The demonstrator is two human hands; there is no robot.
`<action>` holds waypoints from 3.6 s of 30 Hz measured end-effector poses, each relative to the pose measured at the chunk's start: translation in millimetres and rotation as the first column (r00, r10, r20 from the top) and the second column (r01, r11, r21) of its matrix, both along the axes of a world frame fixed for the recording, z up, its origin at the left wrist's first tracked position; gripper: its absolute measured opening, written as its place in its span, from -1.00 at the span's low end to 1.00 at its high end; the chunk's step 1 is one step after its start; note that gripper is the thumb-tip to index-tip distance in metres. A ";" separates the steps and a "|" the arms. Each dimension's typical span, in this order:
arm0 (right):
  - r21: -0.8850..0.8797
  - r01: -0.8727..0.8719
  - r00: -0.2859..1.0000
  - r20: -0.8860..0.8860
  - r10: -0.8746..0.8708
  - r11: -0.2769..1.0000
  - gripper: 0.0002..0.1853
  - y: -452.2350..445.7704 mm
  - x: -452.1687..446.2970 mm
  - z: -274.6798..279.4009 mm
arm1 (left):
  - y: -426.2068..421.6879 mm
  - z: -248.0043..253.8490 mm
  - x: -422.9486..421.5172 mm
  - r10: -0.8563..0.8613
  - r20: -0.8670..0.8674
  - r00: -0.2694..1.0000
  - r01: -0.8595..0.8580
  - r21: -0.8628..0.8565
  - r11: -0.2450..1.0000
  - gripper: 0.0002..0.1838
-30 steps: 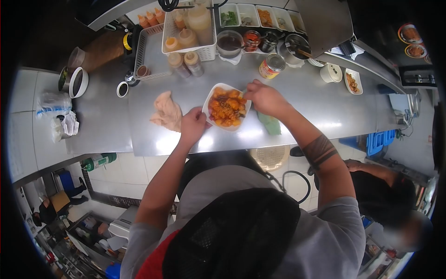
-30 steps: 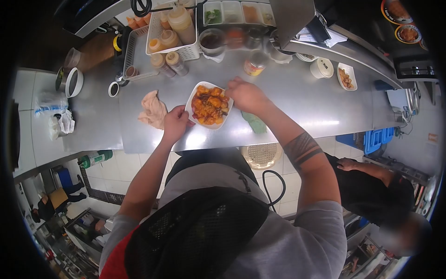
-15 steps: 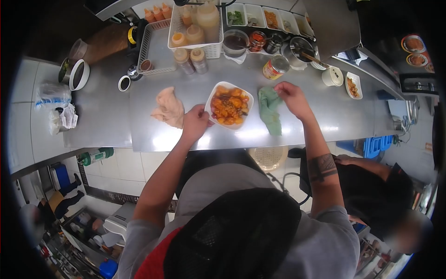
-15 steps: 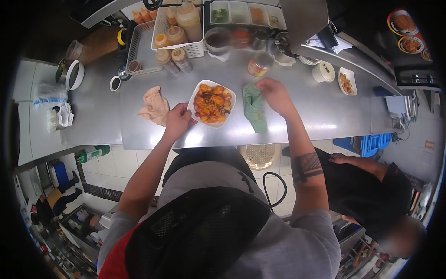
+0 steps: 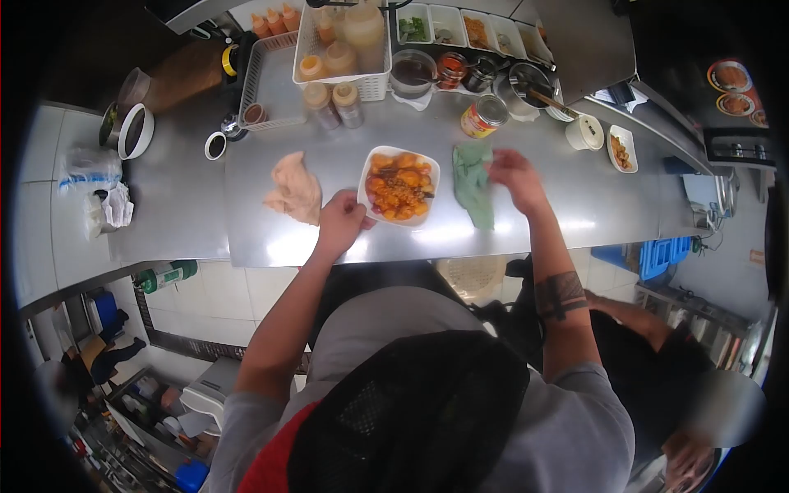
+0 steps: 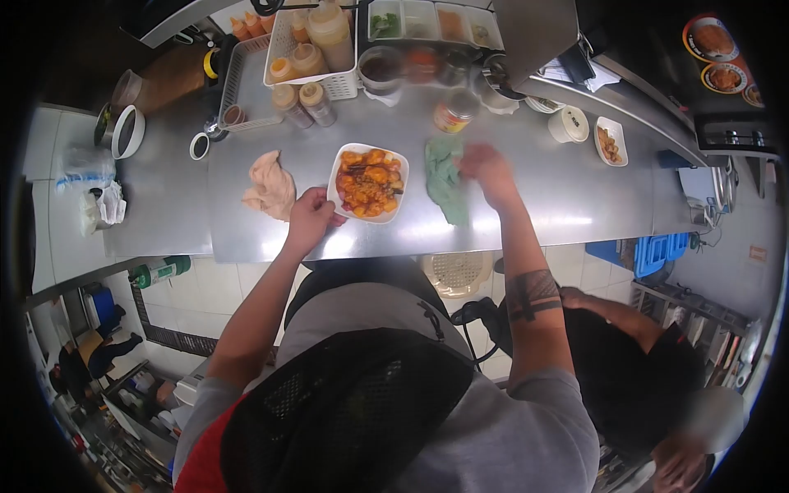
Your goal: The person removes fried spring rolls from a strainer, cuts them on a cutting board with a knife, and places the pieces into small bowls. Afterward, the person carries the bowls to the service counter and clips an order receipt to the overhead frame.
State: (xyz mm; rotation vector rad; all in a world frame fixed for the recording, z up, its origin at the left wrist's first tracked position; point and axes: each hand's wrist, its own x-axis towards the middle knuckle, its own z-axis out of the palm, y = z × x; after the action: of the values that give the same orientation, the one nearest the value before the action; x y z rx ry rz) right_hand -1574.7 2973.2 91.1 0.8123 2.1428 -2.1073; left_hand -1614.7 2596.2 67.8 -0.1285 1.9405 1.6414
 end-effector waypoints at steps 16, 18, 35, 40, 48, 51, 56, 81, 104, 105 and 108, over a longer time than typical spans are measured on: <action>0.383 -0.050 0.995 -0.064 0.080 0.922 -0.76 -41.7 0.5 -9.9 | 0.3 -2.6 -0.8 0.001 -0.006 1.000 -0.001 0.032 0.999 -0.74; 0.384 -0.106 0.987 -0.074 0.145 0.917 -0.76 -56.9 -13.0 -4.7 | -1.4 -6.3 -0.9 -0.008 0.000 1.000 0.008 0.014 1.000 -0.72; 0.751 -0.615 0.597 0.242 0.765 0.242 -0.79 -65.9 -86.8 18.4 | -1.4 2.8 -4.2 0.003 -0.009 1.000 -0.003 -0.020 1.000 -0.73; 0.815 -0.401 0.859 0.176 0.480 0.419 -0.79 -45.6 -83.5 12.8 | 0.7 4.5 -2.5 0.020 0.009 1.000 -0.020 -0.008 1.000 -0.73; 0.667 -0.399 0.895 0.135 0.425 0.629 -0.75 -49.8 -58.5 12.0 | -0.6 7.0 -4.0 -0.021 -0.004 1.000 0.021 -0.015 1.000 -0.71; 0.633 -0.422 0.837 -0.003 0.546 0.649 -0.77 -65.4 -65.9 6.4 | -0.9 5.7 -4.0 -0.025 0.003 1.000 0.025 -0.009 1.000 -0.71; 0.726 -0.503 0.680 -0.003 0.734 0.469 -0.76 -72.9 -76.7 9.9 | -0.6 5.1 -2.5 -0.003 0.007 1.000 0.003 -0.007 1.000 -0.70; 0.512 -0.525 0.834 0.151 0.531 0.680 -0.80 -27.8 -3.7 42.7 | -10.8 0.6 2.2 -0.010 0.118 0.993 0.005 0.036 0.999 -0.69; 0.144 -0.048 0.994 0.101 0.034 0.988 -0.76 -100.7 47.3 -9.7 | -60.2 26.7 41.2 0.343 0.162 0.925 -0.359 0.080 0.930 -0.72; 0.184 -0.028 0.992 0.126 0.004 0.983 -0.75 -98.8 46.4 -16.3 | -75.3 24.2 45.5 0.423 0.170 0.890 -0.442 0.093 0.892 -0.72; 0.287 -0.036 0.995 0.101 0.007 0.957 -0.73 -102.5 41.4 -26.7 | -124.4 33.4 45.1 0.555 0.149 0.819 -0.569 0.084 0.818 -0.73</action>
State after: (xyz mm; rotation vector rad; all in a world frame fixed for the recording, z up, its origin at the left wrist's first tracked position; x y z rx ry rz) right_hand -1533.3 2870.7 64.4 0.8880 2.4260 -1.7256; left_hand -1569.6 2471.8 101.2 -0.8049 1.7973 2.0645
